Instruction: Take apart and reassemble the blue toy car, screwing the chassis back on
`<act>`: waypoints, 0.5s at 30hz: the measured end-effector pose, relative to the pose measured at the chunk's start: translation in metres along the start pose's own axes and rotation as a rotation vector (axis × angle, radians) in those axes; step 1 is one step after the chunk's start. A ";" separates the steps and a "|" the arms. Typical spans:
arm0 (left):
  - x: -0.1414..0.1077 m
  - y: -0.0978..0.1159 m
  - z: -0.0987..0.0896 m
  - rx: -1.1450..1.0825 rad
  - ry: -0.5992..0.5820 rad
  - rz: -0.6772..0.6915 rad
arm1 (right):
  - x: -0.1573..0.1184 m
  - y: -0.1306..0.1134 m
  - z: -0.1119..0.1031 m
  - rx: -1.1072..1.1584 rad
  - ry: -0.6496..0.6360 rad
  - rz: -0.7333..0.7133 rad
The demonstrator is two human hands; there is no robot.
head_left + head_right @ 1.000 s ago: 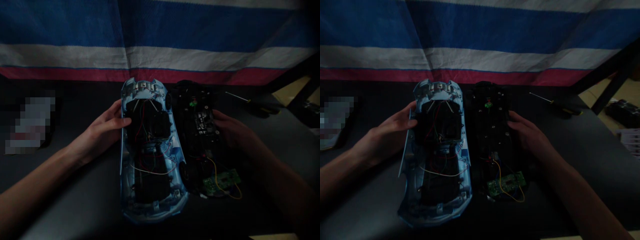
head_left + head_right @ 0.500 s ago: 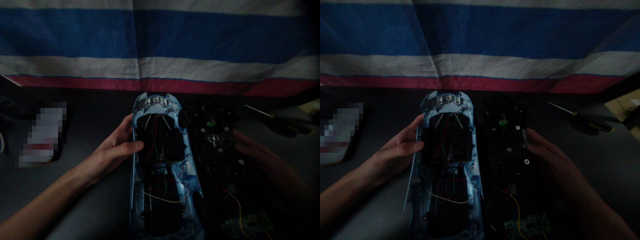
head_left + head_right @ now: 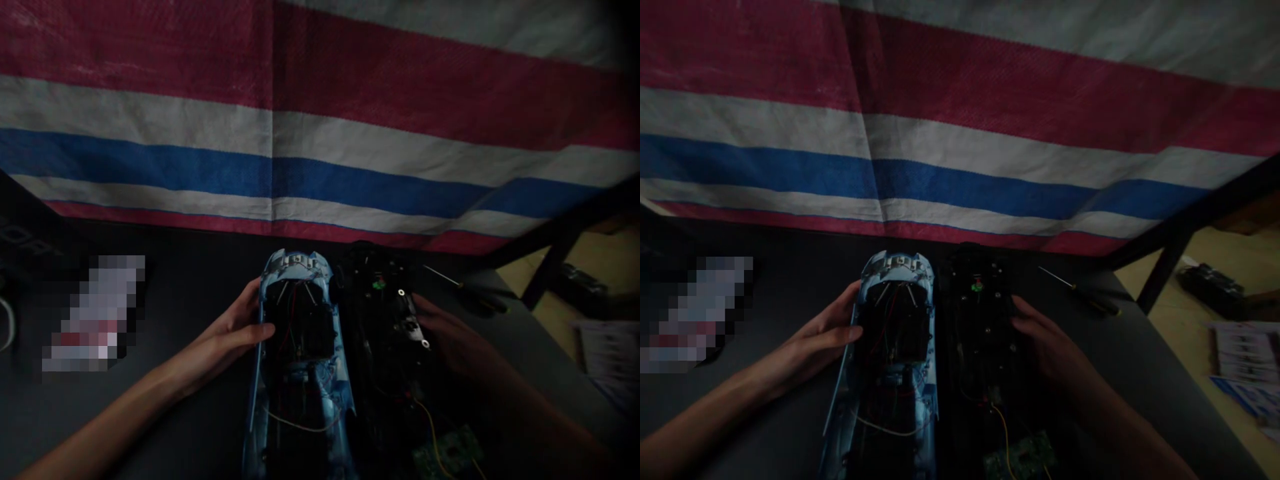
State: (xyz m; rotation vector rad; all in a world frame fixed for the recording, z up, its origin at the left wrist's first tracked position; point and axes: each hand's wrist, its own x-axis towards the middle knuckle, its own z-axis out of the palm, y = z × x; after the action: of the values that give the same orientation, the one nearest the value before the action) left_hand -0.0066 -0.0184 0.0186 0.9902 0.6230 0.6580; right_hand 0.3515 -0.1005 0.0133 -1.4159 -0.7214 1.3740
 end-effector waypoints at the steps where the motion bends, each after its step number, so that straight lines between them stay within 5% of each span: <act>1: 0.000 0.000 -0.001 0.000 0.009 0.004 | -0.002 -0.009 0.003 0.013 0.016 0.033; 7: 0.000 0.003 0.000 0.016 0.015 -0.002 | -0.015 -0.046 0.020 0.043 -0.130 0.108; 15: 0.000 0.003 -0.002 0.019 0.057 -0.043 | -0.026 -0.055 0.021 -0.050 -0.156 0.140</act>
State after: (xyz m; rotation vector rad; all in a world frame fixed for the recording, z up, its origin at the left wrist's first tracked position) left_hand -0.0084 -0.0157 0.0208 0.9758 0.7000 0.6448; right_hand 0.3388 -0.1010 0.0762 -1.4319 -0.7740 1.5993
